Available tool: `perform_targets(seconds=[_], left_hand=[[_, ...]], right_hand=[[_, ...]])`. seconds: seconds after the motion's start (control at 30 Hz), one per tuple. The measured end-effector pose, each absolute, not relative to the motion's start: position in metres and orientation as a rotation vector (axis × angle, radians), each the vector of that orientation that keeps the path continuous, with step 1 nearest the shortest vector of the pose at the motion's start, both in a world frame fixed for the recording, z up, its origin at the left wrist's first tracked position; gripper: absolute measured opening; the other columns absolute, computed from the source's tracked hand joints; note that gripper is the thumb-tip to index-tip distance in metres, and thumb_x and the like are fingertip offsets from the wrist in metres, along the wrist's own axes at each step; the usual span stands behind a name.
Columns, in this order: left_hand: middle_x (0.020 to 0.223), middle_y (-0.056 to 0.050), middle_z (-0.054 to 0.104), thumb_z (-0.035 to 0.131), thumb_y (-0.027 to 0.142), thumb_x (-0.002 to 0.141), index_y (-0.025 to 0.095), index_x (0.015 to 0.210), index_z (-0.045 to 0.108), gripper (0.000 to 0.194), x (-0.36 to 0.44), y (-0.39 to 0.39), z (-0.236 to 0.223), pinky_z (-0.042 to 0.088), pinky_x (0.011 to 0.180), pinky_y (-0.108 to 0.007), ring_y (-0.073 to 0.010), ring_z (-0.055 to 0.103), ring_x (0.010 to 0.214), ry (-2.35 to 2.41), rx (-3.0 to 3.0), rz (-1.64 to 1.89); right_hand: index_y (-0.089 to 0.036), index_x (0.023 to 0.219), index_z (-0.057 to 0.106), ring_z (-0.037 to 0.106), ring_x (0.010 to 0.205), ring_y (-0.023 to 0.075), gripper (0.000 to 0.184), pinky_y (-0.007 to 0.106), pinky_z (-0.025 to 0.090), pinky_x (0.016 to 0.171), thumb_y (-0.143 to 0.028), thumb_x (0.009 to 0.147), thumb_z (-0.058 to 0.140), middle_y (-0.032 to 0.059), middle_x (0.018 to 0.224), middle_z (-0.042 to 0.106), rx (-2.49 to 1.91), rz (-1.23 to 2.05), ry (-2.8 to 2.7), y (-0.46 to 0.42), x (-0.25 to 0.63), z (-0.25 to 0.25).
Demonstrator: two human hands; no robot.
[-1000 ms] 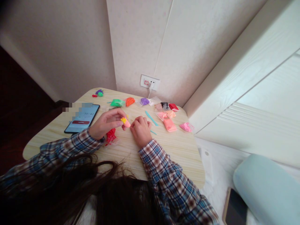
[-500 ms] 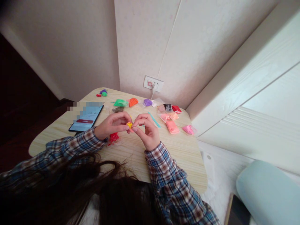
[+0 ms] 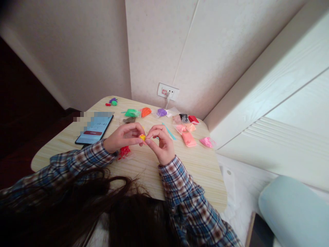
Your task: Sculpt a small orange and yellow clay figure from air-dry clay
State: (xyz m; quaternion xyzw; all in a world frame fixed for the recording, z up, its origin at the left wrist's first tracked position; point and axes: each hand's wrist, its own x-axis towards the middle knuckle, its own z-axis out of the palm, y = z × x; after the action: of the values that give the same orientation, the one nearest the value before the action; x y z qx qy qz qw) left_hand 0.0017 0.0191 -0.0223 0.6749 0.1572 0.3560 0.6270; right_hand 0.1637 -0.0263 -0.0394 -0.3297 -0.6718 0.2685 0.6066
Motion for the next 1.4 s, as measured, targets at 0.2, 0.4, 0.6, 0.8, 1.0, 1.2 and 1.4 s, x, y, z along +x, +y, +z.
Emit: perform_targets(seconds=[0.2, 0.4, 0.6, 0.8, 1.0, 1.2, 1.4], left_hand=[[0.069, 0.000, 0.059, 0.071, 0.032, 0.069, 0.011, 0.077, 0.052, 0.029, 0.002, 0.019, -0.022, 0.047, 0.060, -0.019, -0.0078, 0.059, 0.063, 0.346, 1.543, 0.802], [0.073, -0.002, 0.061, 0.070, 0.029, 0.070, 0.011, 0.078, 0.053, 0.027, 0.002, 0.019, -0.024, 0.048, 0.062, -0.021, -0.0083, 0.059, 0.064, 0.333, 1.566, 0.814], [0.072, -0.003, 0.065, 0.070, 0.029, 0.071, 0.011, 0.079, 0.054, 0.025, 0.002, 0.018, -0.023, 0.048, 0.063, -0.022, -0.0089, 0.059, 0.063, 0.318, 1.538, 0.793], [0.071, -0.003, 0.065, 0.067, 0.029, 0.074, 0.010, 0.082, 0.056, 0.023, 0.002, 0.018, -0.022, 0.049, 0.064, -0.023, -0.0098, 0.060, 0.065, 0.264, 1.494, 0.736], [0.073, -0.003, 0.064, 0.068, 0.029, 0.072, 0.011, 0.080, 0.057, 0.023, 0.003, 0.017, -0.022, 0.049, 0.063, -0.023, -0.0104, 0.060, 0.064, 0.262, 1.489, 0.732], [0.074, -0.003, 0.064, 0.066, 0.029, 0.073, 0.011, 0.083, 0.059, 0.022, 0.003, 0.019, -0.024, 0.050, 0.064, -0.024, -0.0102, 0.059, 0.065, 0.256, 1.478, 0.744], [0.075, -0.002, 0.064, 0.068, 0.028, 0.071, 0.010, 0.091, 0.059, 0.027, 0.003, 0.021, -0.026, 0.049, 0.065, -0.024, -0.0098, 0.059, 0.065, 0.315, 1.472, 0.761]], right_hand=[[-0.024, 0.080, 0.056, 0.047, 0.082, 0.0141, 0.011, 0.028, 0.037, 0.068, -0.024, 0.073, 0.065, 0.0003, 0.086, 0.049, -0.721, 0.711, -1.499, -0.025, 0.164, -0.042], [-0.024, 0.085, 0.053, 0.048, 0.086, 0.0150, 0.020, 0.027, 0.040, 0.068, -0.030, 0.071, 0.067, 0.0006, 0.091, 0.048, -0.757, 0.882, -1.428, -0.024, 0.163, -0.047], [-0.025, 0.090, 0.055, 0.048, 0.092, 0.0176, 0.026, 0.030, 0.044, 0.071, -0.043, 0.073, 0.061, 0.0020, 0.093, 0.048, -0.761, 0.953, -1.374, -0.023, 0.169, -0.048], [-0.029, 0.108, 0.054, 0.048, 0.105, 0.0215, 0.038, 0.037, 0.045, 0.079, -0.048, 0.074, 0.058, 0.0049, 0.113, 0.050, -0.773, 0.742, -1.709, -0.026, 0.177, -0.042], [-0.029, 0.105, 0.057, 0.047, 0.111, 0.0237, 0.035, 0.045, 0.044, 0.090, -0.046, 0.074, 0.060, 0.0058, 0.114, 0.050, -0.757, 0.521, -1.851, -0.026, 0.176, -0.041], [-0.028, 0.104, 0.058, 0.049, 0.107, 0.0232, 0.031, 0.045, 0.042, 0.092, -0.039, 0.075, 0.062, 0.0057, 0.110, 0.052, -0.757, 0.369, -1.856, -0.027, 0.176, -0.039], [-0.026, 0.102, 0.057, 0.051, 0.101, 0.0231, 0.031, 0.045, 0.042, 0.089, -0.035, 0.074, 0.064, 0.0057, 0.105, 0.054, -0.842, 0.171, -1.837, -0.031, 0.175, -0.036]])
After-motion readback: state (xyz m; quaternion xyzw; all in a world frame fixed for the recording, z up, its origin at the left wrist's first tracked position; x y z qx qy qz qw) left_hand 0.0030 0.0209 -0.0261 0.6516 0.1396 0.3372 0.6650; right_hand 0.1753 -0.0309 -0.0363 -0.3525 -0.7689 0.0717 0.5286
